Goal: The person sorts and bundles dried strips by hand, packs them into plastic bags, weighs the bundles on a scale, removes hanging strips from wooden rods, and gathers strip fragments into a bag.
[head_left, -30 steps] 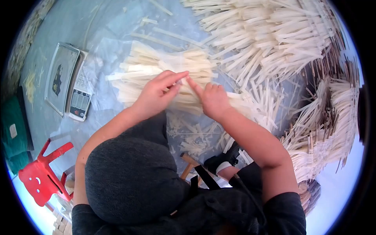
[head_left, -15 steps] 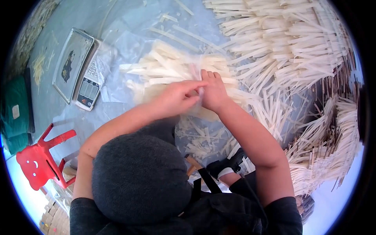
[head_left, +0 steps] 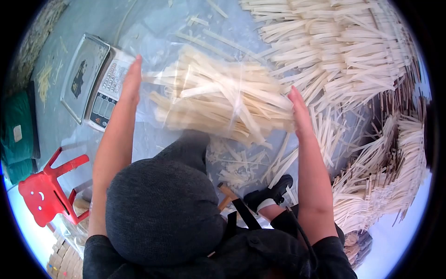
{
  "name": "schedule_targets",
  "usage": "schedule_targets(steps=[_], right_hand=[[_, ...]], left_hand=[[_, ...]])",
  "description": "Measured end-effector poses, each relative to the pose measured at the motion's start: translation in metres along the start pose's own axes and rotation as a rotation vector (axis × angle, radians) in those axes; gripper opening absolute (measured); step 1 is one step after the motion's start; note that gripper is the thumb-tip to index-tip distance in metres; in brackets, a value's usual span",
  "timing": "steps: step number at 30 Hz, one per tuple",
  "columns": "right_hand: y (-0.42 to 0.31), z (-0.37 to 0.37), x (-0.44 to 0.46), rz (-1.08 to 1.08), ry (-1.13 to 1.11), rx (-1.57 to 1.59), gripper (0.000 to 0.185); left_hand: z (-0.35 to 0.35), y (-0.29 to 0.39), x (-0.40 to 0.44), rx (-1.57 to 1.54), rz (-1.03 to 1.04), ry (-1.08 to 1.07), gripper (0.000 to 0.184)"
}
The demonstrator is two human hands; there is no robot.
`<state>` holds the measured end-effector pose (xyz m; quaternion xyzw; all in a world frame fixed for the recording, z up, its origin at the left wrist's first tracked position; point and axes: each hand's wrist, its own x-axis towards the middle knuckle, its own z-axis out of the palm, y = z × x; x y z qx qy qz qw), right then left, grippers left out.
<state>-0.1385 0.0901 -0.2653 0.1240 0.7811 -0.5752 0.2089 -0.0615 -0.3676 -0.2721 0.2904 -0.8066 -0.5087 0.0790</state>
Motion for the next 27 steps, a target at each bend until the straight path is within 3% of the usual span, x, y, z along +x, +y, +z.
schedule_targets(steps=[3, 4, 5, 6, 9, 13, 15, 16, 19, 20, 22, 23, 25, 26, 27], right_hand=[[-0.014, 0.039, 0.000, 0.038, -0.039, 0.194, 0.053], [-0.018, 0.050, 0.003, -0.018, -0.098, 0.129, 0.054], [-0.024, 0.058, 0.005, -0.079, -0.157, 0.064, 0.055], [-0.036, 0.062, 0.000, -0.049, -0.129, 0.001, 0.052], [-0.040, 0.040, 0.004, -0.053, -0.017, -0.033, 0.050], [0.003, 0.008, -0.003, 0.022, 0.115, 0.112, 0.055], [0.003, 0.028, -0.014, 0.102, 0.027, 0.217, 0.057], [0.002, 0.041, -0.018, 0.141, -0.021, 0.269, 0.058], [-0.004, 0.057, -0.022, 0.224, -0.133, 0.383, 0.060], [-0.014, 0.047, -0.018, 0.163, -0.037, 0.128, 0.061], [-0.024, 0.029, -0.010, -0.093, 0.156, -0.388, 0.064], [-0.029, 0.029, -0.010, -0.097, 0.152, -0.389, 0.064], [-0.060, 0.040, -0.026, -0.466, 0.129, -1.001, 0.073], [-0.066, 0.052, -0.032, -0.463, 0.128, -1.001, 0.073], [-0.072, 0.067, -0.037, -0.610, 0.020, -1.066, 0.080]], left_hand=[[0.028, 0.020, -0.022, -0.425, -0.430, -0.346, 0.069], [0.030, 0.022, -0.024, -0.425, -0.432, -0.353, 0.069], [0.031, 0.026, -0.023, -0.227, -0.320, -0.338, 0.070], [0.032, 0.029, -0.021, -0.030, -0.204, -0.319, 0.070], [0.009, -0.018, 0.010, 0.097, -0.199, -0.166, 0.071], [0.010, -0.024, -0.018, -0.049, -0.274, -0.066, 0.072], [0.028, -0.013, -0.034, -0.499, -0.632, -0.439, 0.073], [0.031, -0.003, -0.038, -0.394, -0.477, -0.478, 0.080], [0.009, 0.019, -0.038, -0.197, -0.522, -0.391, 0.084], [0.002, 0.021, -0.038, -0.195, -0.521, -0.385, 0.084], [-0.010, 0.024, -0.039, 0.126, 0.057, -0.429, 0.088], [-0.010, 0.029, -0.040, 0.125, 0.057, -0.424, 0.088], [-0.005, 0.040, -0.048, 0.472, 0.311, -0.522, 0.091], [-0.003, 0.035, -0.046, 0.473, 0.310, -0.525, 0.091], [0.002, 0.028, -0.041, 0.527, 0.327, -0.540, 0.086]])
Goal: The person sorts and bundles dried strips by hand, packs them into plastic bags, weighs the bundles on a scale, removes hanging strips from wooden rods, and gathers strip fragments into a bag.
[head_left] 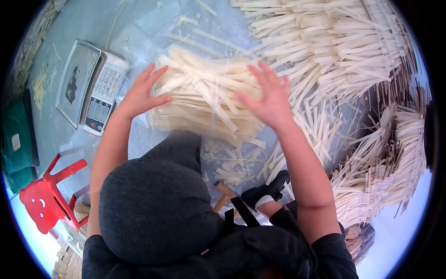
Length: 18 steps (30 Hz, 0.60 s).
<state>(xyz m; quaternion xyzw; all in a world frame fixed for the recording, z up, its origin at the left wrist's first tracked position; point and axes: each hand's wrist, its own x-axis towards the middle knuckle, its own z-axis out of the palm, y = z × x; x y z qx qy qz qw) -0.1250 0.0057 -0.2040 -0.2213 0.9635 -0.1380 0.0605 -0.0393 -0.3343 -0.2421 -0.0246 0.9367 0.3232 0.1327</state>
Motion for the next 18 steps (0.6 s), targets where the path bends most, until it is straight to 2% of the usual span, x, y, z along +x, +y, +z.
schedule_targets(steps=[1, 2, 4, 5, 7, 8, 10, 11, 13, 14, 16, 18], right_hand=[[-0.012, 0.002, 0.003, -0.180, -0.030, -0.042, 0.087], [-0.017, 0.009, 0.004, -0.183, -0.028, -0.040, 0.087], [-0.023, 0.021, 0.009, -0.188, -0.273, 0.031, 0.094], [-0.022, 0.020, 0.014, -0.191, -0.274, 0.033, 0.094], [-0.022, 0.007, 0.031, -0.086, -0.581, 0.040, 0.086], [-0.017, 0.005, 0.035, -0.087, -0.585, 0.039, 0.086], [0.000, 0.001, 0.045, 0.013, -0.722, 0.366, 0.083], [0.008, 0.001, 0.049, 0.008, -0.724, 0.364, 0.083], [0.019, 0.009, 0.053, -0.071, -0.543, 0.406, 0.078], [0.021, 0.017, 0.057, -0.072, -0.543, 0.409, 0.078], [0.025, 0.032, 0.063, -0.291, -0.181, 0.128, 0.072], [0.025, 0.046, 0.070, -0.265, -0.189, 0.123, 0.070]], left_hand=[[0.001, -0.004, 0.006, 0.056, 0.007, -0.020, 0.081], [-0.003, -0.006, 0.010, 0.059, 0.005, -0.018, 0.081], [-0.010, -0.006, 0.017, -0.153, -0.059, -0.043, 0.070], [-0.010, -0.007, 0.017, -0.151, -0.062, -0.041, 0.070], [-0.006, -0.009, 0.016, -0.214, -0.107, 0.023, 0.064], [-0.004, -0.009, 0.015, -0.216, -0.110, 0.022, 0.064], [-0.003, -0.010, 0.014, -0.229, -0.054, 0.038, 0.062], [-0.001, -0.016, 0.014, -0.230, -0.058, 0.042, 0.062], [0.004, -0.026, 0.014, -0.080, 0.129, 0.110, 0.060], [0.005, -0.030, 0.015, -0.077, 0.128, 0.110, 0.060], [0.001, -0.025, 0.017, -0.492, -0.054, 0.002, 0.058], [-0.005, -0.022, 0.020, -0.425, -0.066, -0.010, 0.061]])
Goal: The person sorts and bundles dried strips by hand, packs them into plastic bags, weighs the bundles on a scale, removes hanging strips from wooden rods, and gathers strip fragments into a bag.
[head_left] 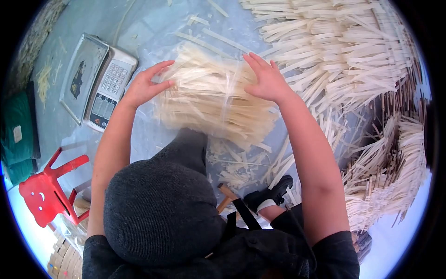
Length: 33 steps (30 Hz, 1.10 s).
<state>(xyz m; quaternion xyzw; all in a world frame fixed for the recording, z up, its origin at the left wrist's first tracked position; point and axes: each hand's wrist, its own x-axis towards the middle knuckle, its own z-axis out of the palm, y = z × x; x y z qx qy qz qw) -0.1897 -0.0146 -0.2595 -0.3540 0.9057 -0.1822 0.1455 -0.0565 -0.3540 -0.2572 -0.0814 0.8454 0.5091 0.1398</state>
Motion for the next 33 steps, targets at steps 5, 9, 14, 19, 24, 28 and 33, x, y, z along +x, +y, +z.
schedule_targets(steps=[5, 9, 14, 19, 24, 28, 33], right_hand=[[-0.020, -0.024, 0.019, 0.169, -0.351, -0.119, 0.063], [-0.040, -0.035, 0.007, 0.090, -0.436, -0.101, 0.050], [-0.026, 0.028, -0.012, 0.035, -0.048, 0.064, 0.035], [-0.060, 0.044, -0.024, 0.110, -0.009, 0.020, 0.020], [-0.054, 0.029, -0.062, -0.036, 0.490, 0.055, 0.038], [-0.013, -0.002, -0.142, 0.204, 0.606, 0.269, 0.040], [0.050, 0.052, -0.252, 1.040, 0.058, 0.047, 0.035]], left_hand=[[0.018, -0.002, -0.004, 0.001, -0.006, 0.180, 0.073], [0.033, -0.018, -0.008, -0.201, -0.010, 0.279, 0.077], [0.042, -0.019, -0.012, 0.200, 0.157, 0.383, 0.065], [0.062, -0.026, 0.005, 0.581, 0.225, 0.324, 0.044], [0.080, 0.047, -0.014, 0.873, 0.276, 0.473, 0.039], [0.098, 0.070, -0.018, 0.702, 0.505, 0.253, 0.039], [0.123, 0.074, -0.020, 0.668, 0.520, 0.064, 0.039]])
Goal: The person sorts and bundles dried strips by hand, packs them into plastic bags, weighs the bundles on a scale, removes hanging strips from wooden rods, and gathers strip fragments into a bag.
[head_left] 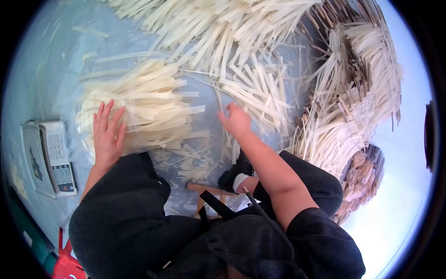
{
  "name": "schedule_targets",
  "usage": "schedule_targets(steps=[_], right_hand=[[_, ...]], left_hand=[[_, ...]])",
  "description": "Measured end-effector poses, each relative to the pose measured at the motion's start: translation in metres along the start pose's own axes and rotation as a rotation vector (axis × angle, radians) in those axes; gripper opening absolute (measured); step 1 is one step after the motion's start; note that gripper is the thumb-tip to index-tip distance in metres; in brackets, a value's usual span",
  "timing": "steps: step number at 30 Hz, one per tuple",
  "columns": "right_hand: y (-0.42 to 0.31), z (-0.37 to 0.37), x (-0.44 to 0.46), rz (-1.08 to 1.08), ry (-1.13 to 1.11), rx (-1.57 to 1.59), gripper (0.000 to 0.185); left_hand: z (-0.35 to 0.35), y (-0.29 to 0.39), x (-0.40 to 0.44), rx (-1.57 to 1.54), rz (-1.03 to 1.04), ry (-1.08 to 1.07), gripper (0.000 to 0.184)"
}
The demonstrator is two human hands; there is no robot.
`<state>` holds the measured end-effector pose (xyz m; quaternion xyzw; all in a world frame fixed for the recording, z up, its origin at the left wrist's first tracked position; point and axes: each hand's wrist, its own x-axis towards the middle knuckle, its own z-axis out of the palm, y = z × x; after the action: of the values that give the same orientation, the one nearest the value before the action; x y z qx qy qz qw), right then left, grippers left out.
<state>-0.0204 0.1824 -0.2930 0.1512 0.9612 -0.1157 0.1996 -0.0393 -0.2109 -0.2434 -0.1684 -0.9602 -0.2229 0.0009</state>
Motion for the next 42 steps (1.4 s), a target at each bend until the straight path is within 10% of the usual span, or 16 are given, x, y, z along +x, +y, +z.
schedule_targets(steps=[4, 14, 20, 27, 32, 36, 40, 42], right_hand=[[0.050, 0.041, -0.001, -0.003, -0.114, -0.177, 0.038], [0.086, -0.012, 0.064, -0.241, 0.552, -0.466, 0.056], [0.061, -0.018, 0.045, 0.016, -0.182, -0.397, 0.054], [0.088, 0.001, 0.021, -0.348, 0.267, -0.166, 0.042], [0.114, -0.011, 0.036, 0.113, 0.131, 0.296, 0.062], [0.118, -0.026, 0.047, 0.172, 0.272, -0.093, 0.097], [0.121, -0.018, 0.052, 0.193, 0.451, -0.059, 0.082], [0.101, -0.030, 0.032, 0.256, 0.193, 0.124, 0.061]], left_hand=[[0.006, 0.006, 0.002, -0.031, -0.025, 0.014, 0.041], [0.009, 0.012, 0.007, -0.079, -0.083, 0.000, 0.041], [0.010, 0.011, 0.008, -0.076, -0.055, -0.008, 0.041], [0.008, 0.012, 0.008, -0.099, -0.077, -0.020, 0.040], [0.008, 0.011, 0.007, -0.098, -0.068, -0.021, 0.040], [0.007, 0.009, 0.005, -0.094, -0.082, -0.032, 0.040], [0.005, 0.011, 0.005, -0.116, -0.084, -0.035, 0.040], [0.006, 0.011, 0.005, -0.123, -0.093, -0.032, 0.040]])
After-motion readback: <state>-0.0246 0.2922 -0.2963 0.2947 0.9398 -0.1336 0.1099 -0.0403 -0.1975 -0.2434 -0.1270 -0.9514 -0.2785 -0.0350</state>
